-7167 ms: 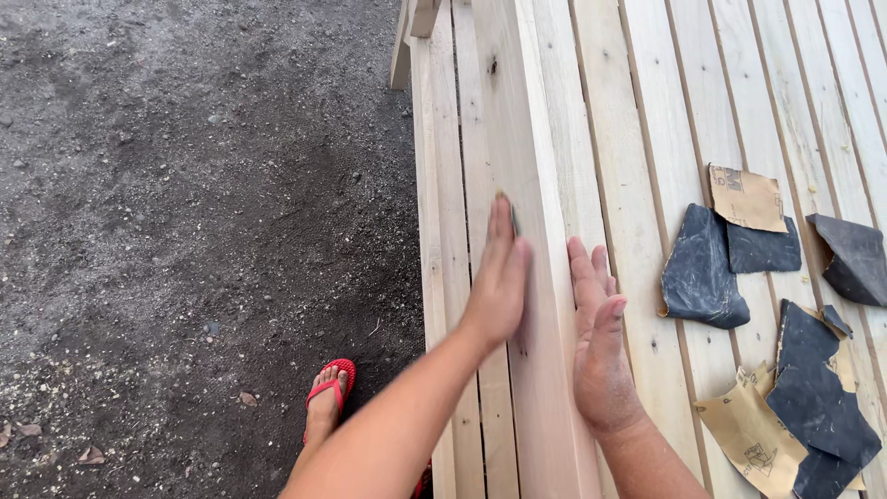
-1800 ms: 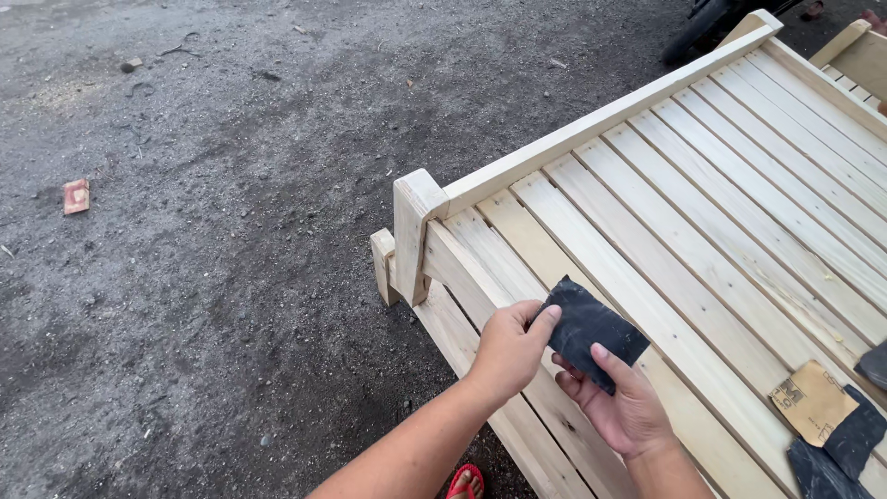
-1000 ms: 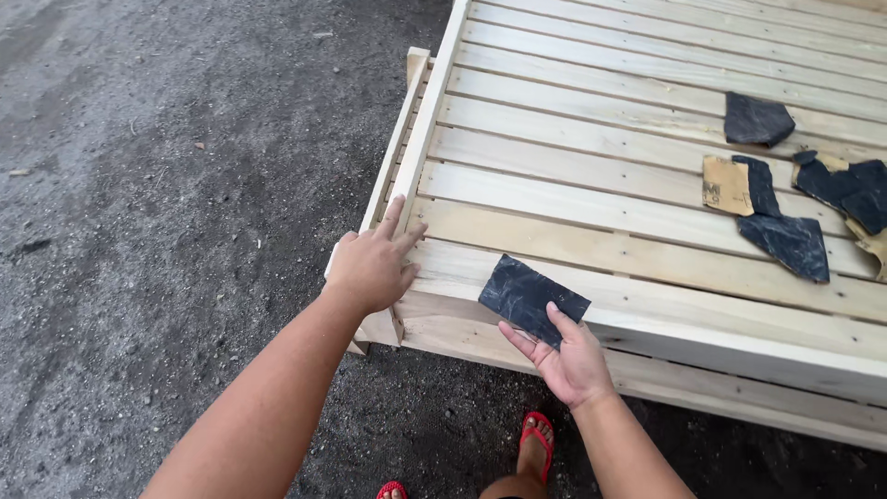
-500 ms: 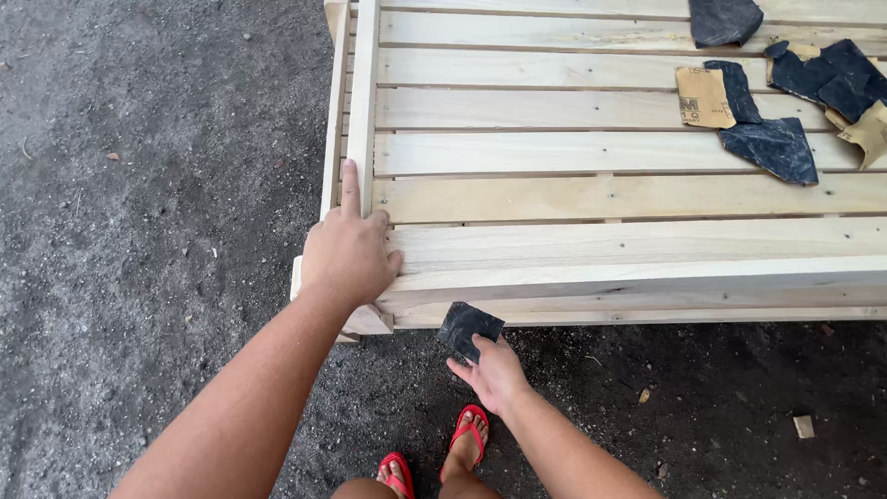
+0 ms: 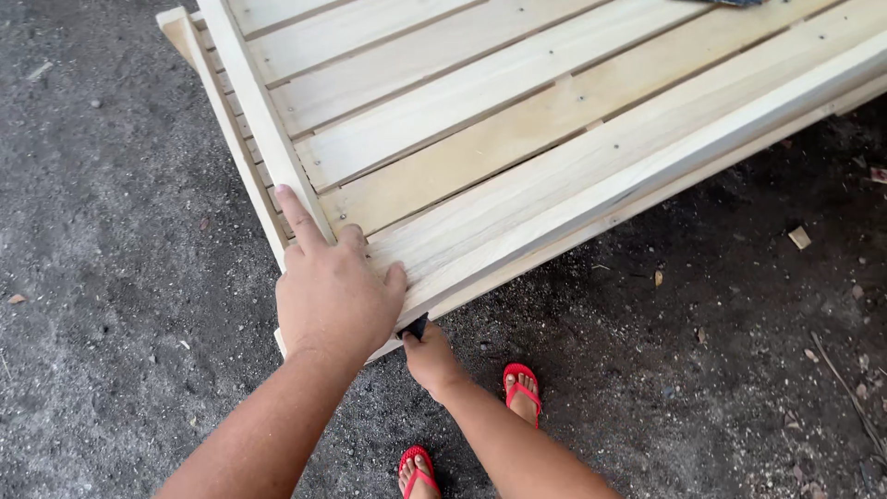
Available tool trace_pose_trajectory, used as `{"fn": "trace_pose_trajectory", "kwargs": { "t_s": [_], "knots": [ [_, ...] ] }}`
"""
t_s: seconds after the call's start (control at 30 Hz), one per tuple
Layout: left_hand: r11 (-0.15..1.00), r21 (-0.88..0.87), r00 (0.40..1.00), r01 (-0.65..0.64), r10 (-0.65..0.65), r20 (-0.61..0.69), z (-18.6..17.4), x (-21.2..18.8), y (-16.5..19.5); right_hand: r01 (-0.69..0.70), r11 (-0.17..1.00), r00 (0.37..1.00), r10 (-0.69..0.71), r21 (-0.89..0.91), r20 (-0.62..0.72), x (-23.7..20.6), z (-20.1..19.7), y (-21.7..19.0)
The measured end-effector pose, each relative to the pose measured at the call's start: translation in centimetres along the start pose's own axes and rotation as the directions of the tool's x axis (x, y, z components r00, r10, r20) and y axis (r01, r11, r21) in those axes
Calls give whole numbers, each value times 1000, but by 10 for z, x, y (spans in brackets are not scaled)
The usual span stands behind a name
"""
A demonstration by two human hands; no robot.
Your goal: The person sands the edges and slats of a wooden slatted furniture frame using pieces of sandpaper, running the paper along the wood by hand. They move around the frame, reposition the sandpaper pieces, and run their hands over the sanded surfaces between passes.
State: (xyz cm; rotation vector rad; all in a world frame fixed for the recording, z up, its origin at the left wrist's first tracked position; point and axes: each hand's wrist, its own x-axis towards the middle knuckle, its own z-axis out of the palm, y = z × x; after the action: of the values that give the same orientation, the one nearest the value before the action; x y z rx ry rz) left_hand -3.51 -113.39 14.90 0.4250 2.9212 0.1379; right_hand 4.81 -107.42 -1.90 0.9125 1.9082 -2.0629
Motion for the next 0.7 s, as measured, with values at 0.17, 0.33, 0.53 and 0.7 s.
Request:
{"fn": "trace_pose_trajectory", "kwargs": {
  "t_s": [0.17, 0.33, 0.53, 0.7],
  "knots": [
    [1000, -21, 1000, -15, 15, 24, 0, -2, -1, 53, 739, 994, 25, 672, -106, -18, -2, 0],
    [1000, 13, 999, 3, -3, 52, -1, -3, 2, 115, 830, 990, -48, 545, -136, -5, -2, 2],
    [999, 46, 998, 23, -25, 51, 3, -5, 4, 73, 794, 990, 17, 604, -143, -7, 9, 32],
    [997, 66, 998, 31, -35, 61, 5, -5, 6, 158, 387, 983, 30, 909, -183, -5, 29, 36]
  ]
}}
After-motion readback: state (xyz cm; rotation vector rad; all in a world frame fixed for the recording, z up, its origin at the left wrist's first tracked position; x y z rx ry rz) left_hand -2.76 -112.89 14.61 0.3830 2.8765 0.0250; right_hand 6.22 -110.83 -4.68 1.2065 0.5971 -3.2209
